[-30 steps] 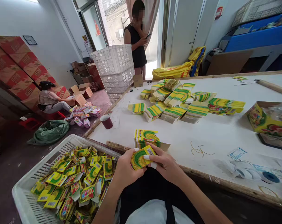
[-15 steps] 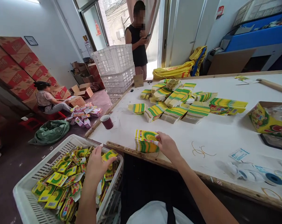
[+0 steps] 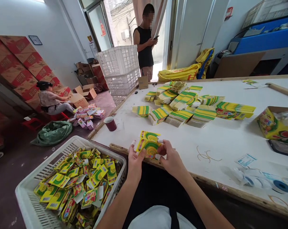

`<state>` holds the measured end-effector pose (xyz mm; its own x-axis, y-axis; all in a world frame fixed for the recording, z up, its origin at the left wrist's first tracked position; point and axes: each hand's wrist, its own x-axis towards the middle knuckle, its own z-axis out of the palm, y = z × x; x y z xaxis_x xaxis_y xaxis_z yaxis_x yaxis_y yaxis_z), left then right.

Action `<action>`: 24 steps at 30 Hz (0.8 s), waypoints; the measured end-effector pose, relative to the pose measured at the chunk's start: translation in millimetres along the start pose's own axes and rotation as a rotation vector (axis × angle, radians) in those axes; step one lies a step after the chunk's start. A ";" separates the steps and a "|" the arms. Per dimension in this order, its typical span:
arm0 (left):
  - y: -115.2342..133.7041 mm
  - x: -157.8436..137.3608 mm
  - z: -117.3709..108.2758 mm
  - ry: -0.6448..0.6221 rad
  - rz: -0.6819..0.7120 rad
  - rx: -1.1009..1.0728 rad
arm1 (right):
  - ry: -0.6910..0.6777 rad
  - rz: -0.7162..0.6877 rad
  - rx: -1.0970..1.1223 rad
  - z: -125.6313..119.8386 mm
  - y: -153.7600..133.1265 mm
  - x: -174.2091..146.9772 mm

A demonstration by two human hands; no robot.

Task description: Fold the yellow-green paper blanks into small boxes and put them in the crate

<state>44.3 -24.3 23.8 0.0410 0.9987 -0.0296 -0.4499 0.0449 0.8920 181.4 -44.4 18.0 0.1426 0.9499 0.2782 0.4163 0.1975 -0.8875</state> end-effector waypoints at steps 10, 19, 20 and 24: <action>-11.2 -11.4 5.2 0.150 0.327 0.286 | 0.193 0.165 0.601 41.1 -17.9 -29.4; -10.2 -7.1 4.8 0.115 0.240 0.076 | -0.073 0.244 0.732 22.8 -29.0 -22.4; -9.2 -7.4 6.3 0.136 0.218 0.027 | -0.082 0.244 0.723 23.6 -31.0 -24.1; -0.4 -5.9 13.4 0.075 0.186 -0.137 | -0.145 0.203 0.749 31.2 -39.8 -35.4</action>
<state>56.1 -30.4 29.6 -0.1185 0.9887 0.0916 -0.5606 -0.1428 0.8157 131.8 -78.4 32.1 0.0109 0.9968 0.0789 -0.3286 0.0781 -0.9412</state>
